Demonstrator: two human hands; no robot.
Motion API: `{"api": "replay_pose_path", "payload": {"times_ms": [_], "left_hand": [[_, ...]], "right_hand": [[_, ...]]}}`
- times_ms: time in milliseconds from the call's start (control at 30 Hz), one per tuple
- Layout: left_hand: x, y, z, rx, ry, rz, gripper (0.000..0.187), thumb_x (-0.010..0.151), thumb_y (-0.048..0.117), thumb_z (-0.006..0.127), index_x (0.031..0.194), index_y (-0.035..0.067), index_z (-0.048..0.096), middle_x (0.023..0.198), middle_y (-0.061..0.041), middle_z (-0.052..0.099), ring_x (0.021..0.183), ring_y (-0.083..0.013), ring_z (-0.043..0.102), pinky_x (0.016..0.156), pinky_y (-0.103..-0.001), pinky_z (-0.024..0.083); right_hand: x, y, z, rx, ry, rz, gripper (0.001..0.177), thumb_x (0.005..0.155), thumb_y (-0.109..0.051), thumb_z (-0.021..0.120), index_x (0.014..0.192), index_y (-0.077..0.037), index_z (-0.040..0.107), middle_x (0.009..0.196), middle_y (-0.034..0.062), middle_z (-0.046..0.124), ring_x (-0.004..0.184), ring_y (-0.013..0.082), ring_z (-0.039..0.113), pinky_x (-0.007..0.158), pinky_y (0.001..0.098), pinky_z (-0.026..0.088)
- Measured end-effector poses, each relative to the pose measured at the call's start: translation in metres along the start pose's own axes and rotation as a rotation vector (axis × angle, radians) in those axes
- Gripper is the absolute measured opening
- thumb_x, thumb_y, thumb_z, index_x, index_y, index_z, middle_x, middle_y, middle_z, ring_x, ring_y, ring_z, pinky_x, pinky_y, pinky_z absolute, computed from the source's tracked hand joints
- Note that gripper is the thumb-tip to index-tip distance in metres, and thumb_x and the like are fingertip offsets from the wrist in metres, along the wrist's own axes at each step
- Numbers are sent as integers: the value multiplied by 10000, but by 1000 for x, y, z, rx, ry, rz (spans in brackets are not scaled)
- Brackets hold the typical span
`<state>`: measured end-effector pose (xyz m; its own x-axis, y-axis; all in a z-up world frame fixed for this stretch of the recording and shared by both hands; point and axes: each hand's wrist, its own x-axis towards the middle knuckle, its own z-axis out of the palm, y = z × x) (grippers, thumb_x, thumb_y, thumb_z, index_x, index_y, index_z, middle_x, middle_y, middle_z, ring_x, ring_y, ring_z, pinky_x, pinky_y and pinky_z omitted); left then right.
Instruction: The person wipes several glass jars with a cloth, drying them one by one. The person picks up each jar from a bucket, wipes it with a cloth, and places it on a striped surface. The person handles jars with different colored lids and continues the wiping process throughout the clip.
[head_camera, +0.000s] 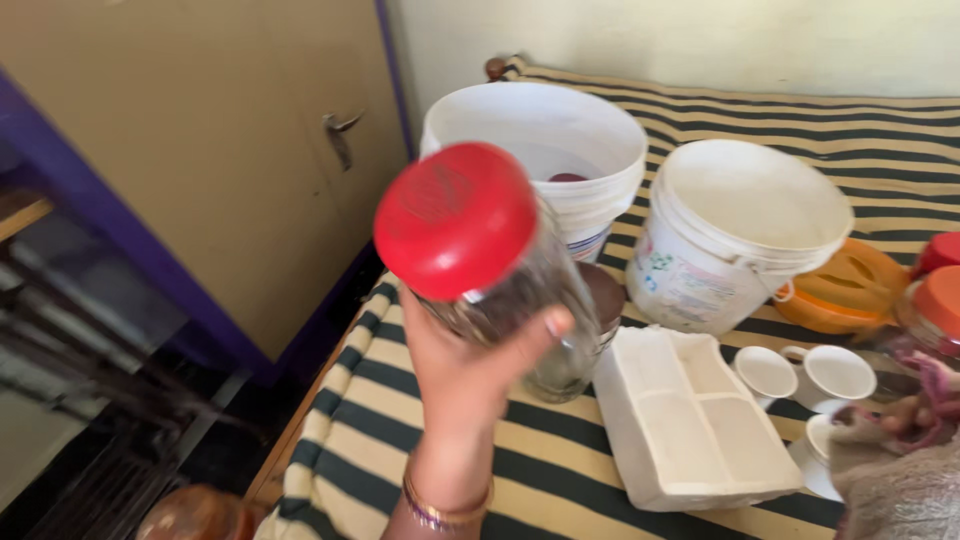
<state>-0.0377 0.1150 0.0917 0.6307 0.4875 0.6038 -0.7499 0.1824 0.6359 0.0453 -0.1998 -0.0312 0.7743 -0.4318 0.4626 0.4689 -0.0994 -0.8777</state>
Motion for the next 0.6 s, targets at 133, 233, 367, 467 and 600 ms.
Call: {"api": "replay_pose_path", "payload": {"times_ms": [133,233,367,467,600], "left_hand": [[23,-7,-18,140,262,51,973,659,74,926,1421,9,326,1319,-151,557,1101,-252,651,933,-422,593],[16,-24,-39,393,331,136,1012,673,96,954,1439,0,299,1362,-159,532,1194,-247,608,1021,-392,538],[-6,-46,-72,591,249,149,1017,668,120,982,1430,-25,324,1386,-167,515,1269,-249,574,1077,-371,506],[-22,-63,-86,630,196,-22,1019,622,185,977,1404,-15,355,1341,-154,577,1216,-230,618,1025,-358,528],[-31,-87,-94,694,109,-28,1047,618,245,991,1409,-15,356,1341,-155,575,1219,-232,621,1020,-354,536]], "right_hand": [[1,15,4,28,-58,29,489,992,-244,659,1341,4,422,1301,234,529,1114,247,611,987,423,551],[-1,21,-6,19,-83,41,477,987,-228,661,1330,6,428,1274,232,535,1090,245,613,968,421,555],[2,19,-19,-2,-66,39,461,980,-208,663,1316,10,436,1239,229,543,1058,242,616,942,418,560],[5,13,-18,-24,-52,29,448,974,-192,665,1305,13,442,1212,227,549,1034,240,618,923,415,564],[12,1,-17,-42,-57,8,432,968,-172,668,1290,17,450,1177,224,557,1002,237,621,898,412,569]]}}
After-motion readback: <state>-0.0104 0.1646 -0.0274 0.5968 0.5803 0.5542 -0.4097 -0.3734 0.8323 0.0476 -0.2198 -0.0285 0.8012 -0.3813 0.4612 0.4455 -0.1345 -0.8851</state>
